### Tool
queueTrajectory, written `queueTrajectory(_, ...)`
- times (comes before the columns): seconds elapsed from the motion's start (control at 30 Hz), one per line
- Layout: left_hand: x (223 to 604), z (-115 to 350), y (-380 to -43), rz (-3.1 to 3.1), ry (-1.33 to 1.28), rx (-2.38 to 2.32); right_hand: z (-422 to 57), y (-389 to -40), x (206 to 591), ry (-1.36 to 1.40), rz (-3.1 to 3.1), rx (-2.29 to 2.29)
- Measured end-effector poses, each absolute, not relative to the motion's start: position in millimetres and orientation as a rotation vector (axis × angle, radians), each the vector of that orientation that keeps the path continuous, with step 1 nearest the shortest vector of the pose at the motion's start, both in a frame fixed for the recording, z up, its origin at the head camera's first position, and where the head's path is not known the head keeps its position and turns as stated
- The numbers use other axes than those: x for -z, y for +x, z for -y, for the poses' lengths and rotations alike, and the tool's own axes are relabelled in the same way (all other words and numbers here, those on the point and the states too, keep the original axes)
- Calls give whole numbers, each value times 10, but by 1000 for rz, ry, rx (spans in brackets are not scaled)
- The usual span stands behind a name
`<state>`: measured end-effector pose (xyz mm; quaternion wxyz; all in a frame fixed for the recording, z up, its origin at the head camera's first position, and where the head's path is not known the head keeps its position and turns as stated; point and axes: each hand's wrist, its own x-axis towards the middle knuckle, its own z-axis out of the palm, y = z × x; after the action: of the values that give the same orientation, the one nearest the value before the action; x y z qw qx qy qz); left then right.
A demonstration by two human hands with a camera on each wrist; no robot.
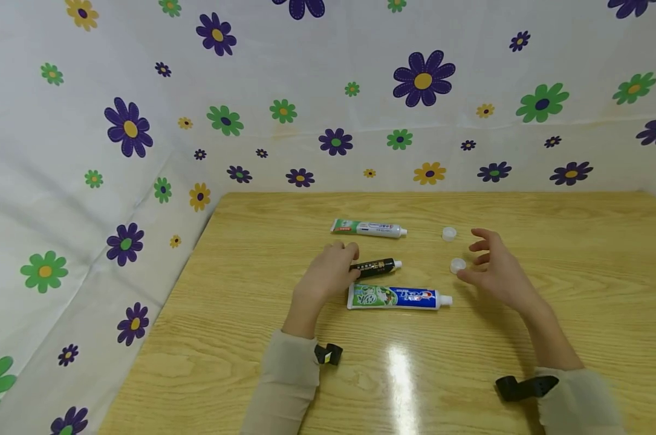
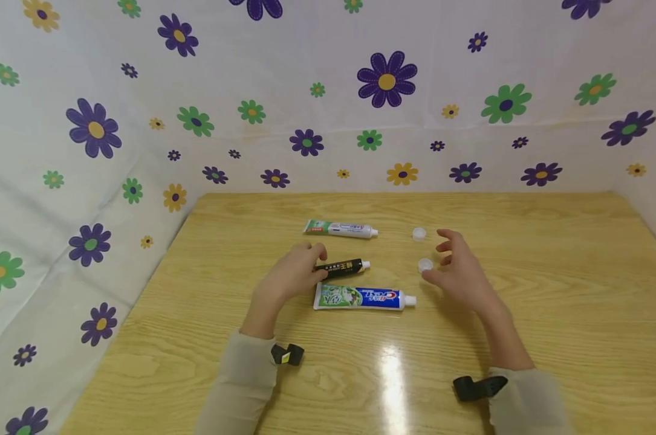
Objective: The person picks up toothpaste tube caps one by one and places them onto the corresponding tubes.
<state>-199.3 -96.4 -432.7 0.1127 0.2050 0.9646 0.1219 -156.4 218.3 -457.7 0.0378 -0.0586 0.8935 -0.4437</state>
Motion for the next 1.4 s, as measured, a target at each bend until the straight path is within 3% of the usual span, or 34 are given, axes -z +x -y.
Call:
queueTrajectory(0.33, 4380, 881, -2017, -2829, 645, -251, -2204, -1618, 4712, -103, -2690, 1343)
queueTrajectory(1.4, 4449, 885, -2074, -2742, 692, -345, -2177, -1734, 4764, -241, -2753, 1261)
